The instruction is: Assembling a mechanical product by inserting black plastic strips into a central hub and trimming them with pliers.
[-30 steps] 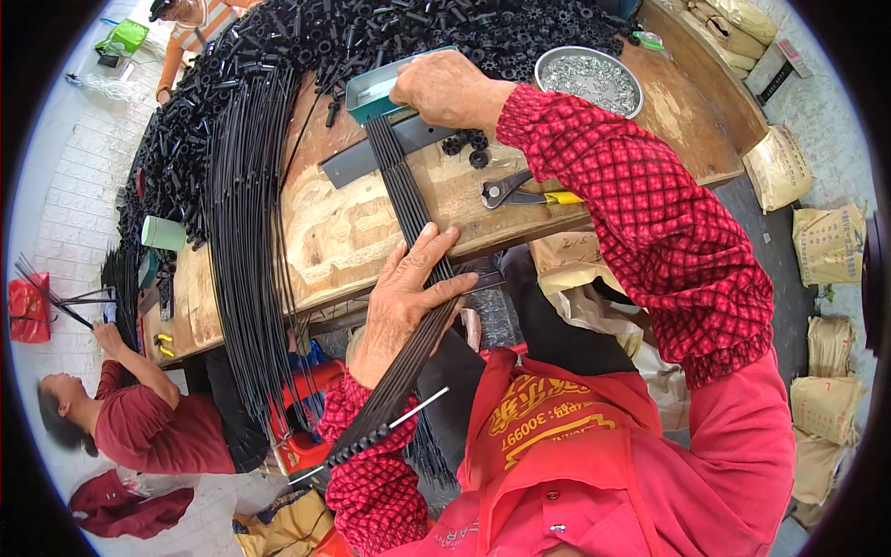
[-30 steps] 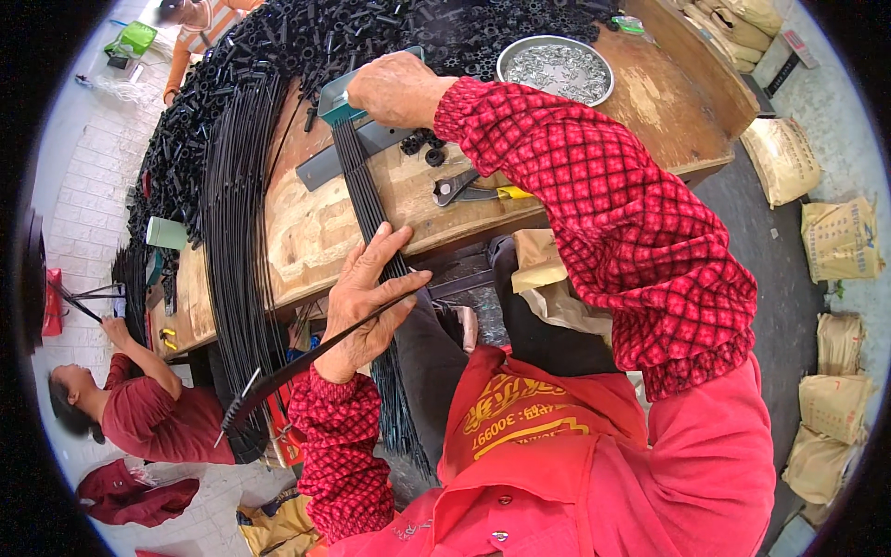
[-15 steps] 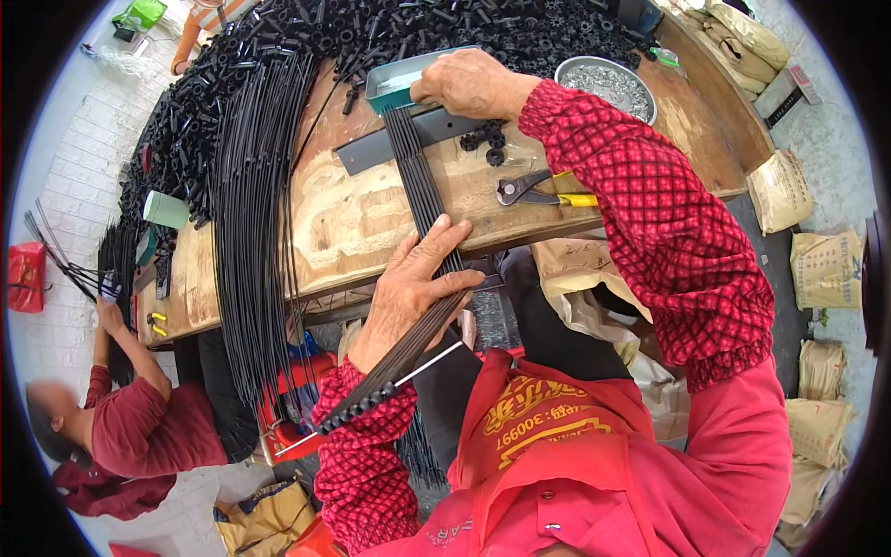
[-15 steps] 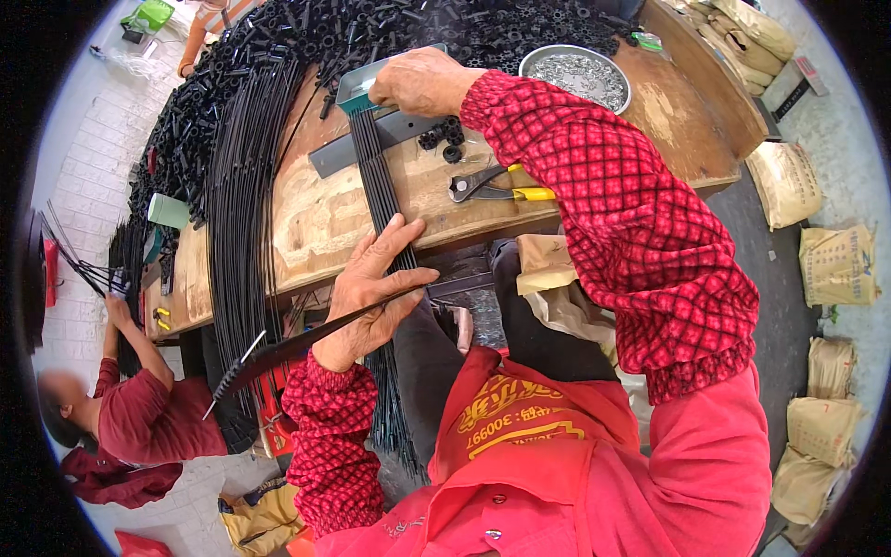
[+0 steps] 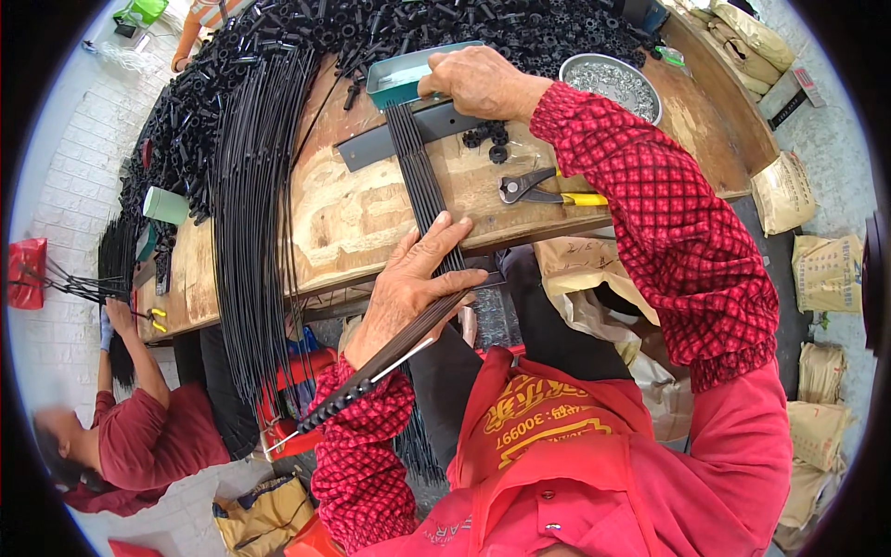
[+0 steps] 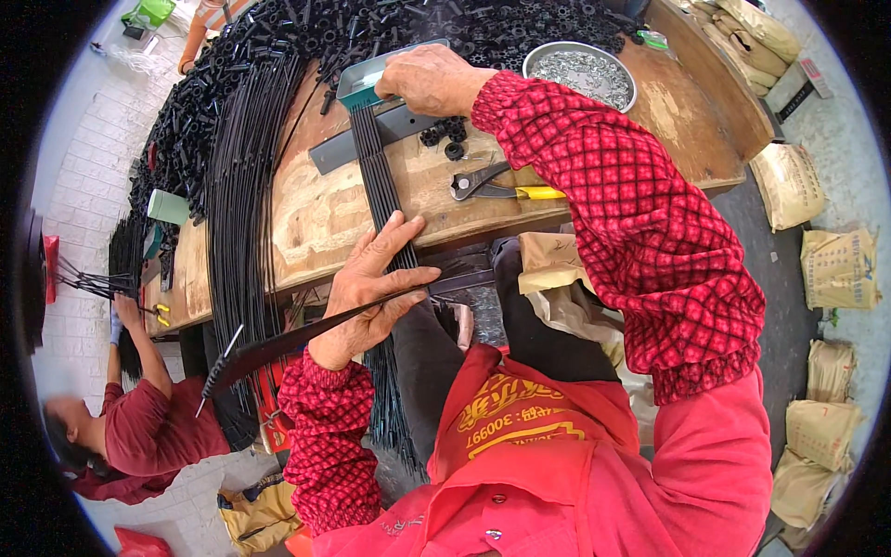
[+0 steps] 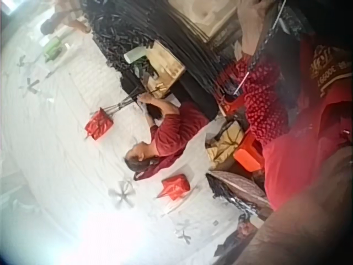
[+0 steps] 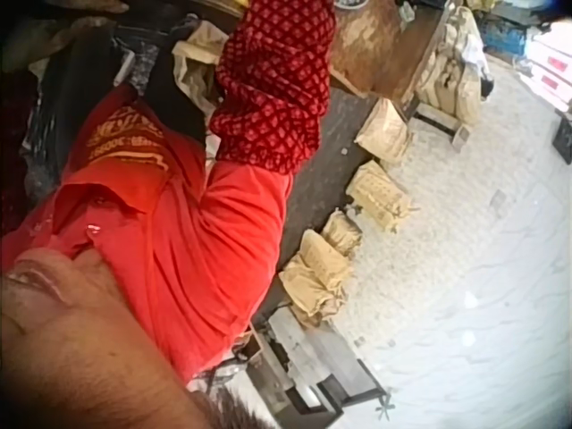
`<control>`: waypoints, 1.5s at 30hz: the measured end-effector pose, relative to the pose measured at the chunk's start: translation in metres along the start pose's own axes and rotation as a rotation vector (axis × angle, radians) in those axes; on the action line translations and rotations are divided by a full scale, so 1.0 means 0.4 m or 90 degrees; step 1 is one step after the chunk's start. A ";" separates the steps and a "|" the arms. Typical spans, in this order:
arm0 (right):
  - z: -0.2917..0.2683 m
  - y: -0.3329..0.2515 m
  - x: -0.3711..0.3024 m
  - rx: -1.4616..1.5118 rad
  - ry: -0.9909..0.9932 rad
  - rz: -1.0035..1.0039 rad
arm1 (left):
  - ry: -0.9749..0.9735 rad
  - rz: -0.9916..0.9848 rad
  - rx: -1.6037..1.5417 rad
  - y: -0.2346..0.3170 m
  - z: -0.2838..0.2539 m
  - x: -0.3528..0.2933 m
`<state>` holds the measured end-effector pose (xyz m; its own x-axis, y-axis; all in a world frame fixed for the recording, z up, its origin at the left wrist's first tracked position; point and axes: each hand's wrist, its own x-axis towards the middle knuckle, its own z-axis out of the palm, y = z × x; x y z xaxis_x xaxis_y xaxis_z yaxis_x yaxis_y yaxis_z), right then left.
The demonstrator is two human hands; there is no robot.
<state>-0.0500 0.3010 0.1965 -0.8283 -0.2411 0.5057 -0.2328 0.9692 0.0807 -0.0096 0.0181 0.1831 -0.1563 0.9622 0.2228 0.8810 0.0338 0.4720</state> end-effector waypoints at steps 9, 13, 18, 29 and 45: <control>-0.002 -0.009 0.015 0.055 -0.024 0.041 | -0.005 -0.001 -0.016 -0.003 -0.006 0.001; -0.001 -0.011 0.018 0.060 -0.045 0.045 | -0.010 0.006 -0.019 -0.007 -0.009 0.000; -0.003 -0.010 0.000 0.042 0.008 0.025 | -0.012 -0.006 -0.015 -0.007 -0.007 -0.004; -0.011 -0.026 0.010 -0.006 -0.017 0.076 | -0.002 -0.024 -0.029 0.000 -0.002 0.001; -0.010 -0.037 0.017 0.048 -0.017 0.102 | -0.023 -0.019 -0.025 -0.009 -0.008 -0.001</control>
<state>-0.0502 0.2853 0.2024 -0.8709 -0.0863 0.4839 -0.1336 0.9890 -0.0641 -0.0140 0.0165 0.1842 -0.1658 0.9700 0.1778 0.8582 0.0531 0.5106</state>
